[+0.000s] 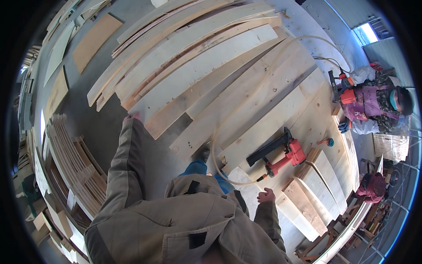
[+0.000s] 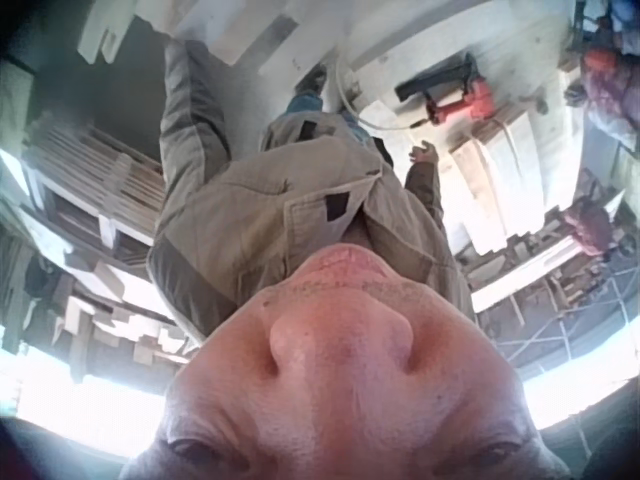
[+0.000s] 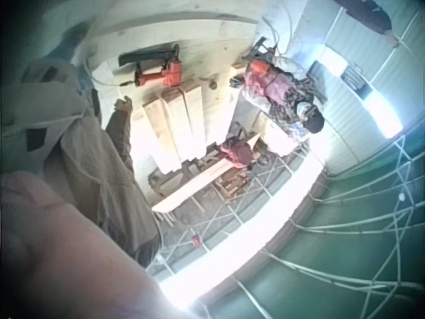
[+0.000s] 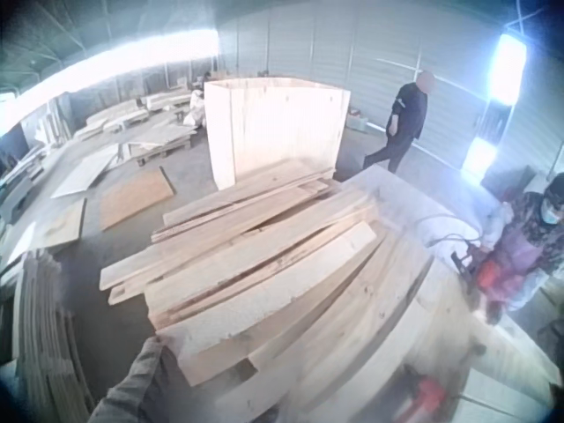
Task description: The person uses a red pneumatic nail gun to fasten curved wooden planks onto a larger wooden frame. They repeatedly position planks, fire nails, and occasionally reload the nail gun with a strip of nails. The work continues across multiple planks in a workshop setting.
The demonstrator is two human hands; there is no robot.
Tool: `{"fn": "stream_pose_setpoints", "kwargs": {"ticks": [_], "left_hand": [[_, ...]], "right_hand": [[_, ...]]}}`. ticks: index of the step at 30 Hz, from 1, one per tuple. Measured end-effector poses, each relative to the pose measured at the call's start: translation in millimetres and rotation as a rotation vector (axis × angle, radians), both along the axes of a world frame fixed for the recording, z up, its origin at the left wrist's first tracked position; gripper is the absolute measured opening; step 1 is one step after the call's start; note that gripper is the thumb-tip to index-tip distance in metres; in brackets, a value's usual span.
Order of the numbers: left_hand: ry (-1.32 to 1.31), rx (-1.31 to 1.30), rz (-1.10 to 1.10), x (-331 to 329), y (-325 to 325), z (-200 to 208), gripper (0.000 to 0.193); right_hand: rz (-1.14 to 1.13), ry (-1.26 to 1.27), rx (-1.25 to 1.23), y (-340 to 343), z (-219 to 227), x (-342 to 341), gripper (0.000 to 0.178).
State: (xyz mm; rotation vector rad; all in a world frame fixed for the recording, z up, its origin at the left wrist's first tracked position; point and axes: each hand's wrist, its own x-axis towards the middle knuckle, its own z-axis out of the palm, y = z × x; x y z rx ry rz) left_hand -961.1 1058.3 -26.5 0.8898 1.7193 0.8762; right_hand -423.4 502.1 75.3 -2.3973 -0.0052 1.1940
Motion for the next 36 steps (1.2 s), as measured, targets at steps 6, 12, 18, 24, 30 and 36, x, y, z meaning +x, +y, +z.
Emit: {"fn": "stream_pose_setpoints", "kwargs": {"ticks": [6, 12, 18, 24, 30, 36], "left_hand": [[-0.076, -0.124, 0.074, 5.1, -61.0, 3.7, 0.044], [-0.190, -0.269, 0.012, 15.5, -154.2, 0.1, 0.042], [-0.003, 0.073, 0.403, -49.4, -73.3, -25.4, 0.042], [-0.003, -0.065, 0.331, -86.0, 71.5, 9.9, 0.040], [0.296, -0.192, 0.174, -75.3, 146.1, -0.9, 0.065], [0.226, -0.329, 0.040, -64.4, 150.5, 12.1, 0.065]], "right_hand": [[0.043, -0.005, 0.014, 23.2, -2.8, -3.0, 0.053], [0.107, 0.008, 0.038, 42.4, -13.8, -2.6, 0.054], [0.071, 0.020, 0.029, 53.2, -19.1, 2.4, 0.051], [0.048, 0.014, 0.016, 45.7, -15.6, 1.2, 0.053], [0.101, -0.039, 0.039, 32.5, -14.5, -8.5, 0.054], [0.072, -0.058, -0.027, 26.6, -19.9, -20.6, 0.053]]}}
